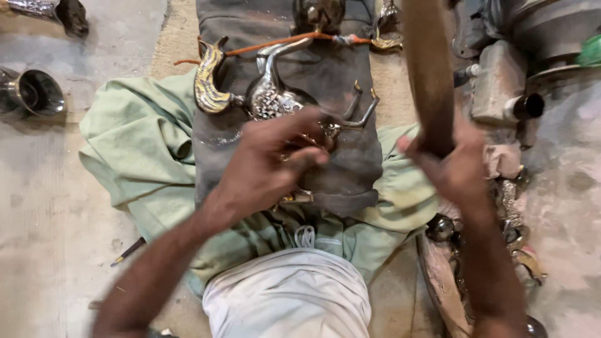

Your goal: The person sits on the floor with a brass animal figurine resting on a sandbag cushion and holds a chisel against its decorated surface. They strike the chisel with a wooden mallet to work the ornamentation, repositioning the chisel and rotating the figurine, and at one point retie the cord securing the piece before resuming chiseling.

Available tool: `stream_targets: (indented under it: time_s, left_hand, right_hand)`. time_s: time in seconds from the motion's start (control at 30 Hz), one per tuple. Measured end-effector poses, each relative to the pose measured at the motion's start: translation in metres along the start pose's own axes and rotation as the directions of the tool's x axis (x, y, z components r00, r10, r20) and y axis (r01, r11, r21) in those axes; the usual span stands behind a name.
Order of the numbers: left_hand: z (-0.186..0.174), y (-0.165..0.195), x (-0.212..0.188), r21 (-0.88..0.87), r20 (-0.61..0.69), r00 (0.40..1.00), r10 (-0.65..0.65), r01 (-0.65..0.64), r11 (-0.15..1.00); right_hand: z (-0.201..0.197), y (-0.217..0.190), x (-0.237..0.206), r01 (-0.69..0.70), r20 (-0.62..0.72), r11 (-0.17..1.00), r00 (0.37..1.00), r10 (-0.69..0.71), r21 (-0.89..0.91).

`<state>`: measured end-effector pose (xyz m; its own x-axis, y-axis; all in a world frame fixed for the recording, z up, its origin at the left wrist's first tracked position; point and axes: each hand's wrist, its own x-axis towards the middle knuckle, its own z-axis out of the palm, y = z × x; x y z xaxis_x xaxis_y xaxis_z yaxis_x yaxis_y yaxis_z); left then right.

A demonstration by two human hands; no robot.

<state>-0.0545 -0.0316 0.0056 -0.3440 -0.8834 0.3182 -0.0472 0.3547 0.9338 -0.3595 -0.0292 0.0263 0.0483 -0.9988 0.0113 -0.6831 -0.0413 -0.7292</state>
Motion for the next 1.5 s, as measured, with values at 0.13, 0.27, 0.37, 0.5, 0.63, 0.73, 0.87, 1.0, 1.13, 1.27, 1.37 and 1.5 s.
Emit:
stream_targets:
  time_s: [0.13, 0.27, 0.37, 0.5, 0.63, 0.73, 0.87, 1.0, 1.13, 1.27, 1.37, 1.5]
  left_hand:
    - [0.011, 0.011, 0.032, 0.328, 0.392, 0.92, 0.024, -0.165, 0.93]
    - [0.024, 0.018, 0.054, 0.567, 0.636, 0.74, -0.22, -0.254, 0.784]
    - [0.025, 0.02, 0.062, 0.507, 0.681, 0.731, -0.041, -0.431, 0.747]
    - [0.029, 0.02, 0.068, 0.597, 0.724, 0.665, -0.184, -0.47, 0.65]
    - [0.031, 0.021, 0.068, 0.593, 0.723, 0.673, -0.157, -0.486, 0.642]
    - [0.032, 0.021, 0.067, 0.622, 0.706, 0.679, -0.202, -0.458, 0.635]
    - [0.031, 0.02, 0.068, 0.601, 0.706, 0.682, -0.193, -0.432, 0.673]
    - [0.031, 0.018, 0.067, 0.625, 0.704, 0.664, -0.25, -0.413, 0.663]
    - [0.028, 0.018, 0.064, 0.643, 0.679, 0.676, -0.286, -0.36, 0.676]
    - [0.021, 0.021, 0.063, 0.635, 0.688, 0.681, -0.25, -0.399, 0.662]
    - [0.02, 0.021, 0.063, 0.668, 0.686, 0.641, -0.344, -0.366, 0.648]
    - [0.021, 0.019, 0.061, 0.6, 0.695, 0.688, -0.206, -0.398, 0.694]
  right_hand:
    - [0.054, 0.048, -0.057, -0.076, -0.12, 0.948, 0.986, 0.119, 0.31]
    - [0.087, 0.077, -0.092, -0.106, -0.197, 0.895, 0.958, 0.209, 0.434]
    - [0.106, 0.09, -0.106, -0.131, -0.217, 0.875, 0.942, 0.256, 0.466]
    - [0.126, 0.095, -0.119, -0.093, -0.285, 0.946, 0.94, 0.186, 0.31]
    - [0.136, 0.087, -0.129, -0.007, -0.317, 0.86, 0.928, 0.196, 0.51]
    - [0.133, 0.079, -0.134, -0.032, -0.306, 0.905, 0.936, 0.176, 0.424]
    - [0.126, 0.074, -0.137, -0.145, -0.268, 0.915, 0.928, 0.258, 0.377]
    - [0.121, 0.074, -0.138, 0.016, -0.37, 0.889, 0.912, 0.175, 0.458]
    - [0.119, 0.075, -0.138, -0.063, -0.29, 0.947, 0.944, 0.159, 0.314]
    - [0.122, 0.077, -0.138, 0.022, -0.297, 0.788, 0.932, 0.206, 0.615]
    - [0.123, 0.08, -0.139, 0.084, -0.342, 0.933, 0.939, 0.044, 0.351]
    - [0.125, 0.085, -0.143, -0.005, -0.332, 0.898, 0.928, 0.168, 0.44]
